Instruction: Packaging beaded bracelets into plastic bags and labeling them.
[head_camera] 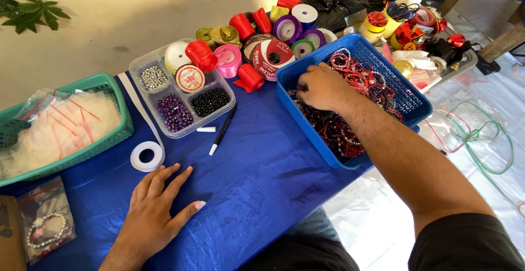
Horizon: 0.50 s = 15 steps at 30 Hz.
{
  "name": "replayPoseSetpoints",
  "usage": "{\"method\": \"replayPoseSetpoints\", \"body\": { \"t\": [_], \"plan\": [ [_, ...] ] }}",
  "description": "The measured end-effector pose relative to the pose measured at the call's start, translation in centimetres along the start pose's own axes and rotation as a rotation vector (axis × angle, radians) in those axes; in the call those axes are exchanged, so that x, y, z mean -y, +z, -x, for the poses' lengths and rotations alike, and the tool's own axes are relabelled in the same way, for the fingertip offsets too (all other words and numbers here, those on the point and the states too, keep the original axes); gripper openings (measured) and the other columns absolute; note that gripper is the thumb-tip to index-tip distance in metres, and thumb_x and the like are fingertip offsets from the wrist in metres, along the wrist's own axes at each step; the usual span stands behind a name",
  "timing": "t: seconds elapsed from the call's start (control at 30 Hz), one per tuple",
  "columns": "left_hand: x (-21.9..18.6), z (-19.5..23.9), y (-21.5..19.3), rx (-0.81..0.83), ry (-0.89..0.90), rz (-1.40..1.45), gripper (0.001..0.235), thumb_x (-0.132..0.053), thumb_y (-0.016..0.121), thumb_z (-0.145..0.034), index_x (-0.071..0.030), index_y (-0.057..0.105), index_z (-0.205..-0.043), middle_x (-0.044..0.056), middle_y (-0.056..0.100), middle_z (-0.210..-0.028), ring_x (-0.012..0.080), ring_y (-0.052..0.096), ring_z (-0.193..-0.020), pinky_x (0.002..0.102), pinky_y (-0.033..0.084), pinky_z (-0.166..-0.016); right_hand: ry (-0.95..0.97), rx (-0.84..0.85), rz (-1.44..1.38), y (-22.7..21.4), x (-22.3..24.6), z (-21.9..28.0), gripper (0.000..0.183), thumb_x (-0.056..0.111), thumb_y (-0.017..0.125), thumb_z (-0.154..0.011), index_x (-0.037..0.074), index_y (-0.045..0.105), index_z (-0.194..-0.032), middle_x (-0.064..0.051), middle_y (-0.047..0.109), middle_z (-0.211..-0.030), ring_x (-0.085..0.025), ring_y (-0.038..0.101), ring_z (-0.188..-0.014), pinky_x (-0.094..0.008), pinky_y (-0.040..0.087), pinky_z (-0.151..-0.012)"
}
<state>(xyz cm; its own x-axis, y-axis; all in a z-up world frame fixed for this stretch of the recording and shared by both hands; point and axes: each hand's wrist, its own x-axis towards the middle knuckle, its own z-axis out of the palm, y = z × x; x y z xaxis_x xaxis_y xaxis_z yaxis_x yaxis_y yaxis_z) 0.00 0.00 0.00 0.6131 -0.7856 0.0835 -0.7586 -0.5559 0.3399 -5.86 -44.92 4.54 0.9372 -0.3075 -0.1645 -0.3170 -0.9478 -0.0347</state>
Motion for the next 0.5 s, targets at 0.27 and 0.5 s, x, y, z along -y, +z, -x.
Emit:
{"method": "replayPoseSetpoints", "body": {
  "t": [0.27,0.5],
  "plan": [
    [-0.2,0.1,-0.1,-0.009,-0.011,0.002,0.079,-0.058,0.069,-0.079,-0.024,0.052,-0.149,0.009,0.043,-0.152,0.0338,0.032,-0.144,0.049,0.025,-0.113,0.04,-0.212,-0.485,-3.0,-0.6,2.0,0.025,0.031,0.072,-0.09,0.007,0.075,-0.1,-0.008,0.074,-0.096,-0.023,0.07,-0.087,-0.038,0.055,-0.08],
    [0.0,0.4,0.0,-0.077,0.051,0.01,0.073,-0.056,0.069,-0.081,-0.019,0.055,-0.142,0.01,0.046,-0.147,0.0322,0.036,-0.141,0.049,0.028,-0.114,0.014,-0.299,-0.754,-7.6,1.3,4.9,0.025,0.024,0.076,-0.092,0.004,0.069,-0.105,-0.004,0.073,-0.091,-0.011,0.067,-0.081,-0.028,0.053,-0.071]
  ]
}}
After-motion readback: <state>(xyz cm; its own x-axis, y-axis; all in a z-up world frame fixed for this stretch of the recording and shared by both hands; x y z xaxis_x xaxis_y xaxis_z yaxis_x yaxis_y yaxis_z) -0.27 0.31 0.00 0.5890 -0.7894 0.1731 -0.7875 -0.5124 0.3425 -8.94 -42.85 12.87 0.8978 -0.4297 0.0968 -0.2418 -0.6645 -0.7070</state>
